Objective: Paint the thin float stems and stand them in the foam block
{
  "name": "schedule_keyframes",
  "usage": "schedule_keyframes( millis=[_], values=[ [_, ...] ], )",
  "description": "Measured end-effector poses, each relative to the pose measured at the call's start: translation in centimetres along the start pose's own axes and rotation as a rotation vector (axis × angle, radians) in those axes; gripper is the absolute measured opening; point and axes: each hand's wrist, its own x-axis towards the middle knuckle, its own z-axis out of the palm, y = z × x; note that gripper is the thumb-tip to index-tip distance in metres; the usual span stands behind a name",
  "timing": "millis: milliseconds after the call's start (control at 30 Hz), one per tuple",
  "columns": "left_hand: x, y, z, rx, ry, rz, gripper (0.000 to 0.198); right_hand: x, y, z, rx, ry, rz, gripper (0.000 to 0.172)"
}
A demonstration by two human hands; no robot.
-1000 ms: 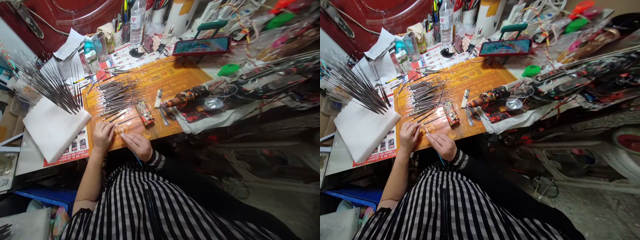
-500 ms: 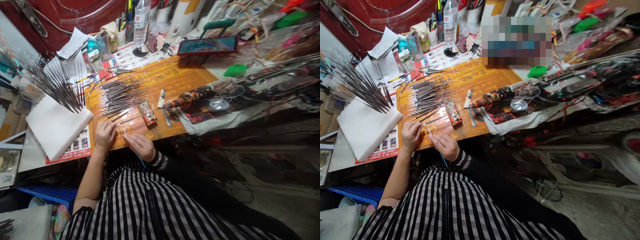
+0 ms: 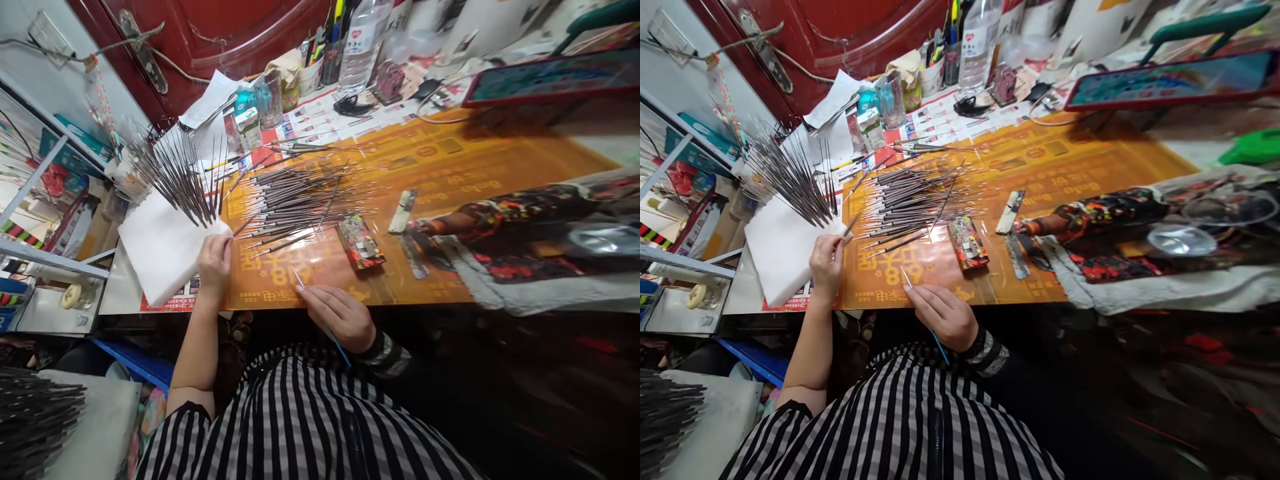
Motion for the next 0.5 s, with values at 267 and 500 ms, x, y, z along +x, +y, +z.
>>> schedule_keyframes(
  millis=[267, 500],
  values=[
    [1.2, -4.6, -1.2, 0.074, 0.139, -0.361, 0.014, 0.2, 0.0, 0.0, -0.005, 0.003, -0.013, 0.063],
    [1.6, -6.7, -0.2, 0.226, 0.13, -0.377, 0.011, 0.5, 0.0, -0.2, -0.016, 0.004, -0.031, 0.062]
  ],
)
